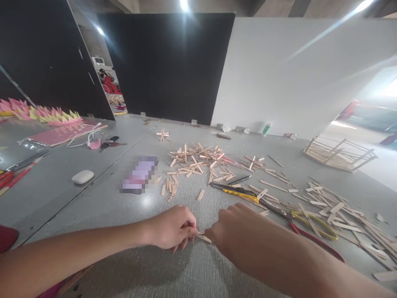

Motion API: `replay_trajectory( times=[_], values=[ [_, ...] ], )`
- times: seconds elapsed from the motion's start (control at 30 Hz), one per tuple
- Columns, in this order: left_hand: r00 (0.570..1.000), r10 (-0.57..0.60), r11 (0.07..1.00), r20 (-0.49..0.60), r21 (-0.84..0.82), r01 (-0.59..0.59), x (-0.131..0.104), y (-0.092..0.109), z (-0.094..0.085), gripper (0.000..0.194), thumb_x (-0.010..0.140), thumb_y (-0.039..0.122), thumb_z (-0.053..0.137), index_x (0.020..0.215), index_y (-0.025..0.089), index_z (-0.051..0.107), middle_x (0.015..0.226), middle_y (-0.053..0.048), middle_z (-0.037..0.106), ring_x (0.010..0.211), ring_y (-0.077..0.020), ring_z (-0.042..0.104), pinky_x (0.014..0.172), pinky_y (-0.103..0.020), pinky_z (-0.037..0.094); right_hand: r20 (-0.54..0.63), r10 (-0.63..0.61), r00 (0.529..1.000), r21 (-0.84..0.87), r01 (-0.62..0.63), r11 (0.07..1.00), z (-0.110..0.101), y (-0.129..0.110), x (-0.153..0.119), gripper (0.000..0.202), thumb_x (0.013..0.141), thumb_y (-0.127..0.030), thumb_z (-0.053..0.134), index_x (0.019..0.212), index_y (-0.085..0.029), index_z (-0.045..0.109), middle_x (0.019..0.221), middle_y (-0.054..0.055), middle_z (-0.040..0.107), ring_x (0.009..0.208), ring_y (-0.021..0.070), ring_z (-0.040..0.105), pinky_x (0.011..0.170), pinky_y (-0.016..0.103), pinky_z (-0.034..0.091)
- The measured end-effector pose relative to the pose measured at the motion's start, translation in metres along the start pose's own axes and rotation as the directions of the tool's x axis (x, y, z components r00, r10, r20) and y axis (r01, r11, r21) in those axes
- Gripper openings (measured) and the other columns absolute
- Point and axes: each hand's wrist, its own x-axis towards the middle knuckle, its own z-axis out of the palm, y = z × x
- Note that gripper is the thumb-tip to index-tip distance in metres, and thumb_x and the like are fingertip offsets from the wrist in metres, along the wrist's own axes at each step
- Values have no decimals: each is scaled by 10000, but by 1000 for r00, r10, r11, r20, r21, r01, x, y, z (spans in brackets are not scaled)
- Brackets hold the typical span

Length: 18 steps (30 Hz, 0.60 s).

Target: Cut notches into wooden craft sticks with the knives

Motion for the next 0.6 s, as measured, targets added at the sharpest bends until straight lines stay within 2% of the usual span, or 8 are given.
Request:
replay_trajectory(
  times=[0.07,0.13,0.2,0.27,0.37,0.5,0.57,0.6],
  values=[
    [1000,-22,999,18,-26,22,2,-1,-2,292,935,317,565,676,182,572,570,29,599,374,-87,519,370,-177,378,118,1,993,-111,12,994,-14,-7,4,232,806,-60,749,649,-207,661,523,-40,531,442,122,413,426,309,183],
    [998,-45,997,44,-58,47,6,-3,-4,283,922,340,583,685,186,577,567,33,600,374,-92,525,356,-178,376,206,11,979,-193,29,981,-16,-12,0,214,822,-85,746,661,-207,673,542,-27,573,449,134,449,417,323,176],
    [994,-65,993,85,-89,73,12,-6,-7,279,899,368,621,692,182,599,548,33,602,373,-97,534,352,-177,379,192,16,981,-214,26,977,-5,-14,-9,166,795,-62,745,726,-209,709,596,-16,633,477,142,506,429,337,164],
    [989,-76,990,125,-110,90,17,-8,-10,287,872,394,666,694,173,624,531,27,610,373,-98,543,352,-172,383,126,15,992,-167,7,986,13,-11,-19,201,799,-55,732,926,-210,746,674,-14,683,512,147,560,446,342,177],
    [987,-79,988,139,-124,96,21,-10,-11,302,843,415,708,689,165,636,521,26,618,363,-94,542,355,-170,401,36,16,999,-64,-14,998,40,-2,-35,391,854,-58,680,1216,-204,673,707,-33,686,515,150,590,464,336,250],
    [990,-93,985,108,-134,107,21,-10,-7,301,829,402,721,672,163,625,491,37,602,342,-95,526,350,-180,417,-160,-26,987,-95,11,995,57,8,-61,611,797,31,577,1371,-176,579,704,-34,665,509,157,594,485,335,319],
    [989,-102,982,103,-148,117,21,-10,-5,313,836,398,710,658,162,609,474,41,590,331,-94,515,349,-183,417,-304,-17,952,-115,-19,993,64,13,-79,667,770,36,500,1407,-156,553,665,-25,652,472,169,584,464,345,320],
    [989,-103,980,106,-157,119,22,-10,-5,323,841,398,705,649,161,601,472,39,590,328,-94,514,351,-187,420,-368,31,929,-97,-71,993,69,16,-88,685,766,26,474,1416,-176,554,648,-24,650,467,175,594,462,345,336]
  ],
)
